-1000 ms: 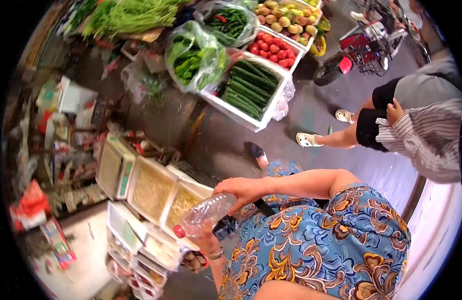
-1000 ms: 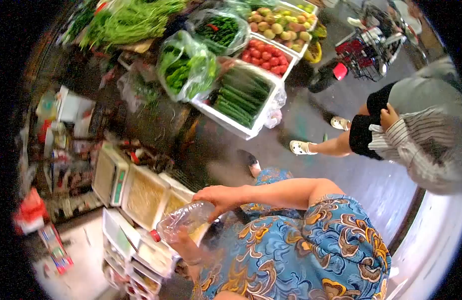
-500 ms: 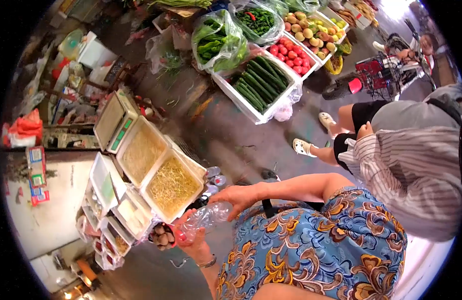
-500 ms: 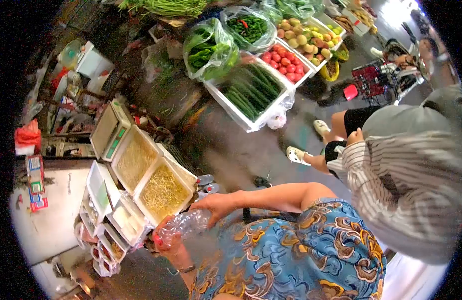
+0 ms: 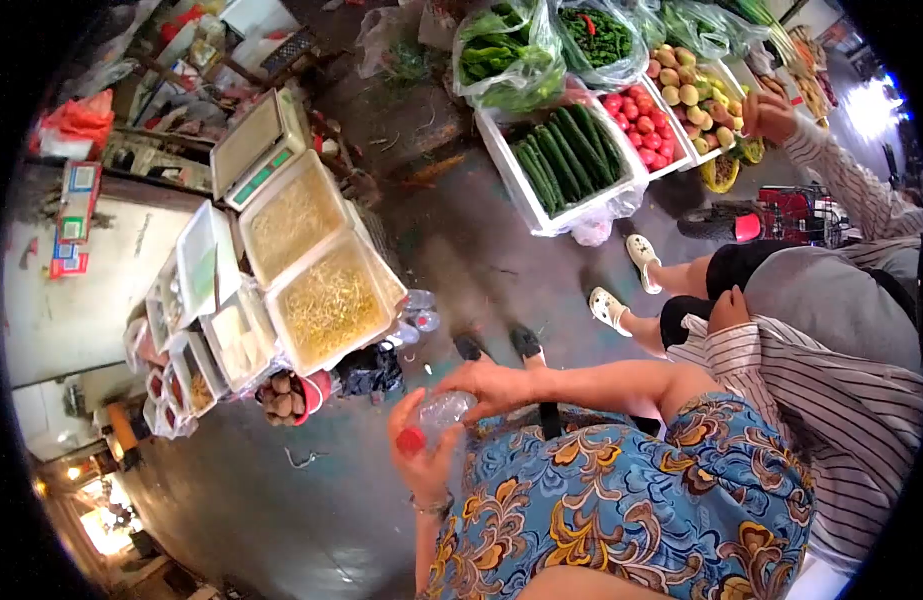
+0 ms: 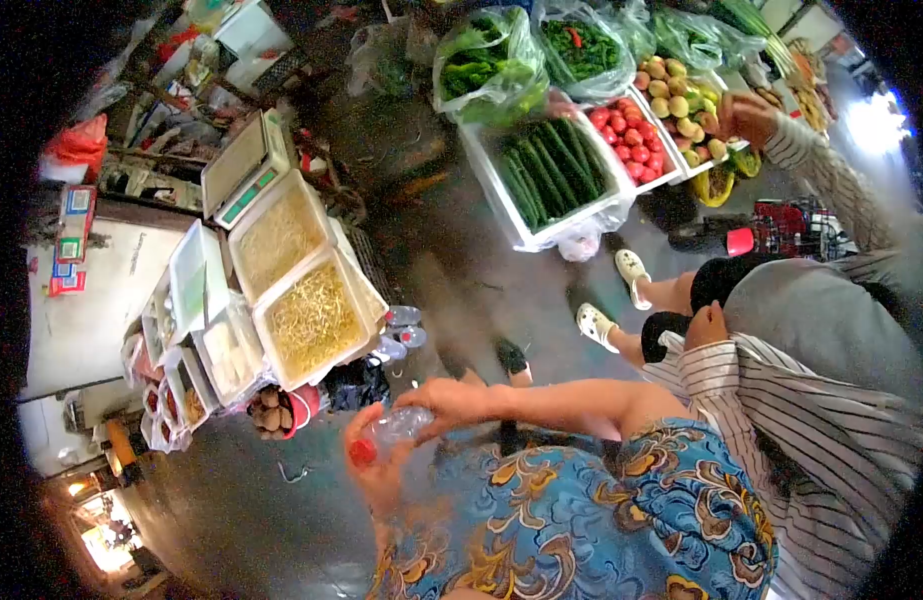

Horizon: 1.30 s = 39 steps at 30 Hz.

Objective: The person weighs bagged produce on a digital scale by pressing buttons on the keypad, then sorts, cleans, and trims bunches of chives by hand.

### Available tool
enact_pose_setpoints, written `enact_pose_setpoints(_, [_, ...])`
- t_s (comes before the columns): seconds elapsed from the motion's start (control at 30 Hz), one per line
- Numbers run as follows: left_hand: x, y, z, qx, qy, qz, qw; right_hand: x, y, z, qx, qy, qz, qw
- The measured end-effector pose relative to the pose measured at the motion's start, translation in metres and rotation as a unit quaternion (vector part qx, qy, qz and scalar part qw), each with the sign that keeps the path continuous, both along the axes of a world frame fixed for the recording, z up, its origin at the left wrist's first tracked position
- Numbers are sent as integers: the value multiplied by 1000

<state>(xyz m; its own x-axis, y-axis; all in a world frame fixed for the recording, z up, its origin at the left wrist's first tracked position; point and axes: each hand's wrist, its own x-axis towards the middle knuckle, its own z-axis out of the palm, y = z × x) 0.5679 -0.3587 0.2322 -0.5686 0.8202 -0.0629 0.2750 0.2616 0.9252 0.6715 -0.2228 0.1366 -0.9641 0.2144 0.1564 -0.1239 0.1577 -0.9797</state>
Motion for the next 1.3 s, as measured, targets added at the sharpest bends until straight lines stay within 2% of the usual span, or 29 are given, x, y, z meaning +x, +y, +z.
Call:
enact_pose_setpoints(0.1, [12, 1, 2, 67, -11, 19, 998, 8, -5, -12, -21, -18, 22, 999])
enact_pose_setpoints(0.17, [8, -9, 0, 48, -11, 6, 999, 8, -6, -18, -19, -7, 30, 999])
enact_pose_setpoints(0.27, [6, -20, 3, -43, 41, -40, 997, 11, -4, -26, -11, -8, 26, 1000])
enact_pose_setpoints(0.33, [7, -21, 0, -64, 30, -22, 997, 12, -4, -23, -10, -14, 43, 999])
enact_pose_setpoints(0.4, [7, -23, 3, -94, 20, 16, 995, 11, 2, -25, 7, -74, 85, 994])
enact_pose_setpoints(0.47, [10, -15, 12, -171, 29, 4, 985, 14, 3, -22, 127, -48, 48, 990])
enact_pose_setpoints(0.5, [9, -15, 10, -159, 31, -7, 987, 14, 7, -13, 105, -92, 65, 988])
enact_pose_setpoints(0.53, [9, -14, 5, -148, 31, -17, 988, 15, 12, 1, 62, -61, 48, 995])
enact_pose_setpoints(0.6, [14, -12, -3, -104, 102, -35, 989, 17, 10, 11, 94, -86, 38, 991])
enact_pose_setpoints(0.63, [18, -12, -8, -113, 105, -8, 988, 17, 8, 12, 123, -91, 22, 988])
enact_pose_setpoints(0.67, [20, -11, -13, -97, 108, -7, 989, 17, 2, 5, 120, -82, 41, 988])
enact_pose_setpoints(0.73, [14, -12, -17, -79, 112, -3, 991, 15, -10, -13, 119, -60, -10, 991])
enact_pose_setpoints(0.93, [9, -18, -24, -104, 104, -24, 989, 10, -3, -27, 126, -53, 32, 990])
enact_pose_setpoints(1.1, [-1, -23, -28, -115, 238, -33, 964, -2, -6, -41, 144, -53, 49, 987])
enact_pose_setpoints(1.2, [-5, -25, -33, -141, 169, -18, 975, -12, -10, -42, 149, -80, 70, 983])
enact_pose_setpoints(1.3, [-21, -31, -57, -166, 126, -4, 978, -27, -13, -38, 166, -136, 32, 976])
